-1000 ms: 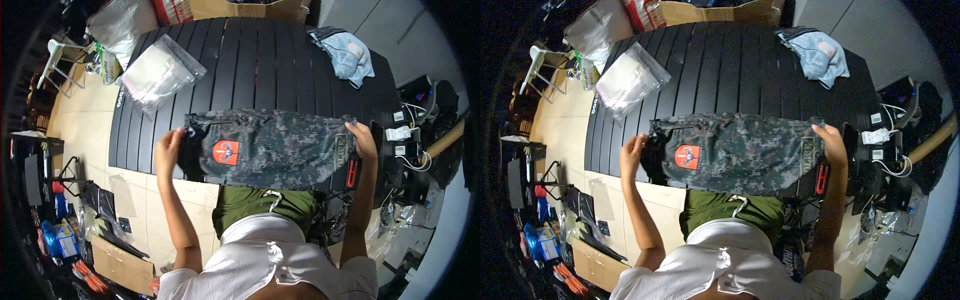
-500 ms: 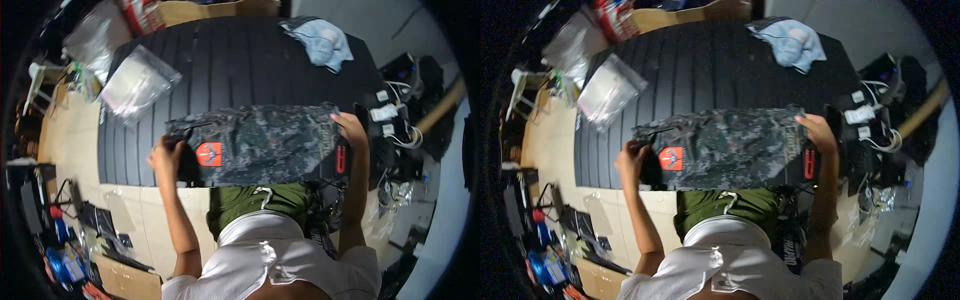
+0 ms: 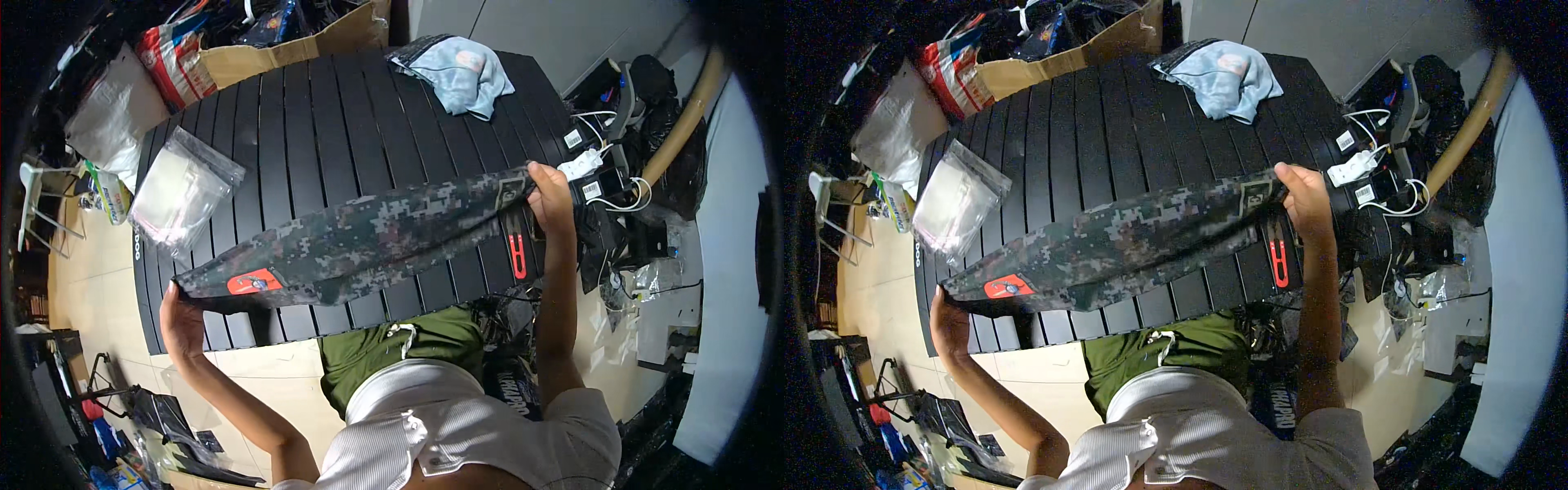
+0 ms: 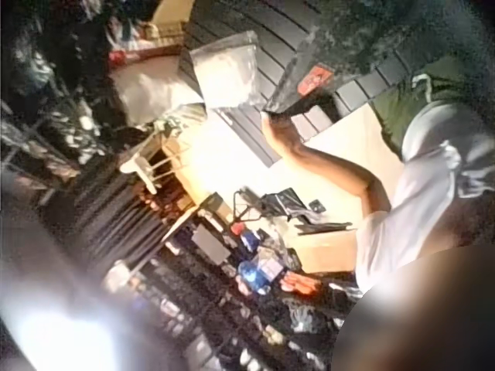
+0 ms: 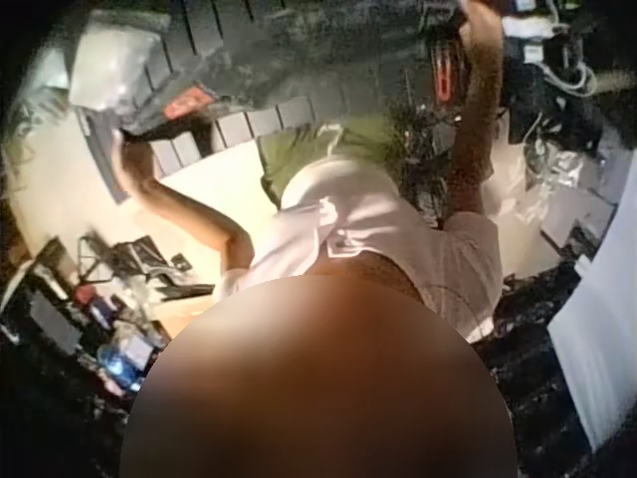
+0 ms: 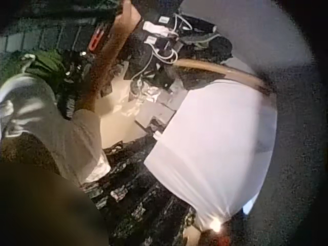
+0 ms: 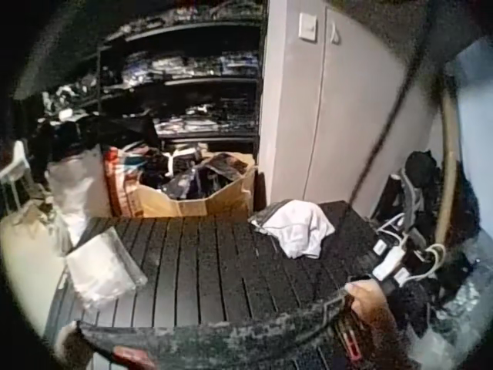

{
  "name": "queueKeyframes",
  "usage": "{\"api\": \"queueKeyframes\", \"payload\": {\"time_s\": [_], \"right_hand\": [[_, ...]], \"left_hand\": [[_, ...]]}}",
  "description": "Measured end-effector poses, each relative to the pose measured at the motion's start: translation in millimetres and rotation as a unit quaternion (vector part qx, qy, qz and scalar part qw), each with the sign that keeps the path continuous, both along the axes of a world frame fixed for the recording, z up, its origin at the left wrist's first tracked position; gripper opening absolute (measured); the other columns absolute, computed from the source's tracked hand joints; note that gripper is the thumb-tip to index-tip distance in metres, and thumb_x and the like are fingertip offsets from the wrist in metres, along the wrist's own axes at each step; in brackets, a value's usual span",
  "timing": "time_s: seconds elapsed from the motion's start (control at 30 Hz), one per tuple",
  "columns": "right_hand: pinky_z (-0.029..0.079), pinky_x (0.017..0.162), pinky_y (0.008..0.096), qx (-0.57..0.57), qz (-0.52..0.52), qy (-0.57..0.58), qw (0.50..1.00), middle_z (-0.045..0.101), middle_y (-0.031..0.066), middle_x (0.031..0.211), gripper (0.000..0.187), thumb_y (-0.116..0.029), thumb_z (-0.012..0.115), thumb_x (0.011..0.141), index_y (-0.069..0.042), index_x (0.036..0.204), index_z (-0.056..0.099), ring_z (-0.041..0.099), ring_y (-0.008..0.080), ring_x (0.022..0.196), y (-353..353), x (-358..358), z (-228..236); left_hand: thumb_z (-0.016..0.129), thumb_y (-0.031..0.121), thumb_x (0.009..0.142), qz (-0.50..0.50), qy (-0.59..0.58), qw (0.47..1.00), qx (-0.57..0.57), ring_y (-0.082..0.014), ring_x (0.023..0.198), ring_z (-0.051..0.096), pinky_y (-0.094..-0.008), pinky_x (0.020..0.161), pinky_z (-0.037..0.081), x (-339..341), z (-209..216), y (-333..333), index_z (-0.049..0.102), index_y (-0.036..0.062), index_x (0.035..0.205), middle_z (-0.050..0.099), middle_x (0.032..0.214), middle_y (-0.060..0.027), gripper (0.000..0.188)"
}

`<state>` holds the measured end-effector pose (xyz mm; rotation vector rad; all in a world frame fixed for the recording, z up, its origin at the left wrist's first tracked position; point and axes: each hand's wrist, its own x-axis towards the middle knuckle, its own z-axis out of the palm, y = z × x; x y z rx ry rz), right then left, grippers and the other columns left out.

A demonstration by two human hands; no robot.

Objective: Trimming loose threads from neck gaiters, folding them, and placing them into plastic bags.

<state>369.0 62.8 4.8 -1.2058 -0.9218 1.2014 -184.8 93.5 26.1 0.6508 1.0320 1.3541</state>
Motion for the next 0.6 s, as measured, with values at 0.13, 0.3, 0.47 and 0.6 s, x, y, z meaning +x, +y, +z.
{"api": "queueKeyframes", "payload": {"time_s": [0.13, 0.3, 0.47, 0.6], "right_hand": [[0.047, 0.081, 0.0325, 0.09, 0.049, 0.154, 0.983, 0.061, 0.0165, 0.093, 0.02, -0.008, 0.044, 0.089, 0.008, 0.096, 0.053, 0.06, 0.0228, 0.086, 2.2, -17.9, 26.5], [0.047, 0.082, 0.032, 0.089, 0.068, 0.104, 0.988, 0.061, 0.0149, 0.092, 0.018, -0.007, 0.044, 0.089, 0.006, 0.096, 0.054, 0.06, 0.021, 0.087, 5.5, -17.1, 44.8], [0.046, 0.078, 0.0294, 0.073, 0.056, 0.079, 0.993, 0.062, 0.0109, 0.086, 0.018, -0.01, 0.045, 0.089, 0.004, 0.091, 0.056, 0.059, 0.0171, 0.08, 10.4, -16.1, 51.8], [0.041, 0.085, 0.0308, 0.106, 0.039, 0.072, 0.991, 0.059, 0.0126, 0.095, 0.022, -0.012, 0.044, 0.089, 0.006, 0.098, 0.053, 0.056, 0.0178, 0.089, 10.5, -15.6, 54.0]], "left_hand": [[0.053, 0.023, 0.084, -0.021, -0.053, 0.998, -0.023, -0.0172, 0.088, 0.059, -0.0303, 0.08, 0.046, -19.2, -3.0, -4.8, 0.058, 0.006, 0.095, 0.063, 0.096, -0.0051, 0.021], [0.054, 0.033, 0.085, -0.059, -0.064, 0.99, -0.108, -0.0204, 0.084, 0.06, -0.0358, 0.08, 0.046, -12.5, -26.5, -3.8, 0.056, 0.0078, 0.095, 0.062, 0.094, -0.0074, 0.027], [0.055, 0.025, 0.086, -0.01, -0.01, 0.994, -0.106, -0.0174, 0.08, 0.061, -0.0305, 0.075, 0.048, -4.9, -20.7, -7.3, 0.058, 0.0037, 0.091, 0.064, 0.089, -0.0065, 0.022], [0.057, 0.019, 0.084, 0.027, -0.004, 1.0, 0.005, -0.0135, 0.081, 0.061, -0.0254, 0.07, 0.049, -28.7, -14.6, -13.2, 0.059, 0.0043, 0.092, 0.064, 0.088, -0.0058, 0.017]]}}
